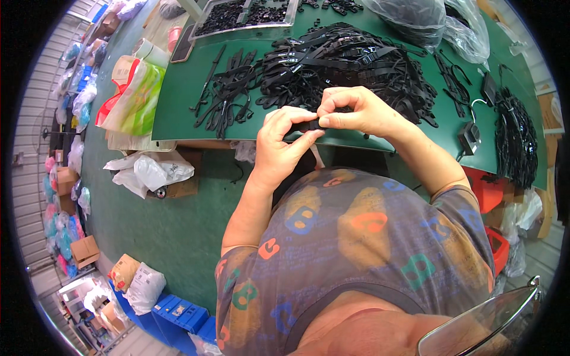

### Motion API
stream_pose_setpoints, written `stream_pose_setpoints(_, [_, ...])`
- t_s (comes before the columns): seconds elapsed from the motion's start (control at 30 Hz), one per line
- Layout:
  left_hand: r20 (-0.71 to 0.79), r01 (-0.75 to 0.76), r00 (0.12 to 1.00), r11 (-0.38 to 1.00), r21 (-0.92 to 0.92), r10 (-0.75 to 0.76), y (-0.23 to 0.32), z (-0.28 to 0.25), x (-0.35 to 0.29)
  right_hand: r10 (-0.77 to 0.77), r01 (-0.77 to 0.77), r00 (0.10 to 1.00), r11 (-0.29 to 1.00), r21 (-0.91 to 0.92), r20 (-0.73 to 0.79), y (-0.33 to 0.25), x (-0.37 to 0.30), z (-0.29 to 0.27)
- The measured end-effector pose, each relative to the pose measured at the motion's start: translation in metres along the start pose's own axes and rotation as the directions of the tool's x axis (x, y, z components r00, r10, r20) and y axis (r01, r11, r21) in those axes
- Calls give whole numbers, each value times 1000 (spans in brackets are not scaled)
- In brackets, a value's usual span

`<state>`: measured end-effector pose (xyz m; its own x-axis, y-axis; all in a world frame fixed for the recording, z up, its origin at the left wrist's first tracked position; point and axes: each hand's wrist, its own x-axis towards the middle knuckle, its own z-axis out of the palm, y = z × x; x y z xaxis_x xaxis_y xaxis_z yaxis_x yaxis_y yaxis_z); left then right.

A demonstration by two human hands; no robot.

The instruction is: Assembling small black plastic buckle and strap components by hand at a workbench.

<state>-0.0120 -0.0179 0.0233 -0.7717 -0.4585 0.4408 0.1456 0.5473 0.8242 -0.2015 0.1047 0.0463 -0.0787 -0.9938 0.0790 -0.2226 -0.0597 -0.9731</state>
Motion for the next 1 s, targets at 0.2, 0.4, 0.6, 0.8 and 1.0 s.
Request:
stream_pose_setpoints(0.2, [25,-121,992,992,23,120,-2,-1,0,7,21,994,966,259,-106,25,-4,23])
stream_pose_setpoints(0.4, [-109,-147,977,952,269,182,9,0,2,-1,2,1000,997,76,-17,31,-7,18])
stream_pose_setpoints(0.6, [-115,88,989,995,-38,-92,-3,0,-12,-97,93,987,995,-36,-125,26,-9,21])
stream_pose_setpoints(0.8, [-107,85,990,996,-38,-88,-15,7,-11,-344,179,915,817,-548,-213,18,-7,27])
stream_pose_setpoints(1.0, [-20,162,985,968,-191,-169,-17,8,-8,-514,198,842,576,-793,-164,14,-8,29])
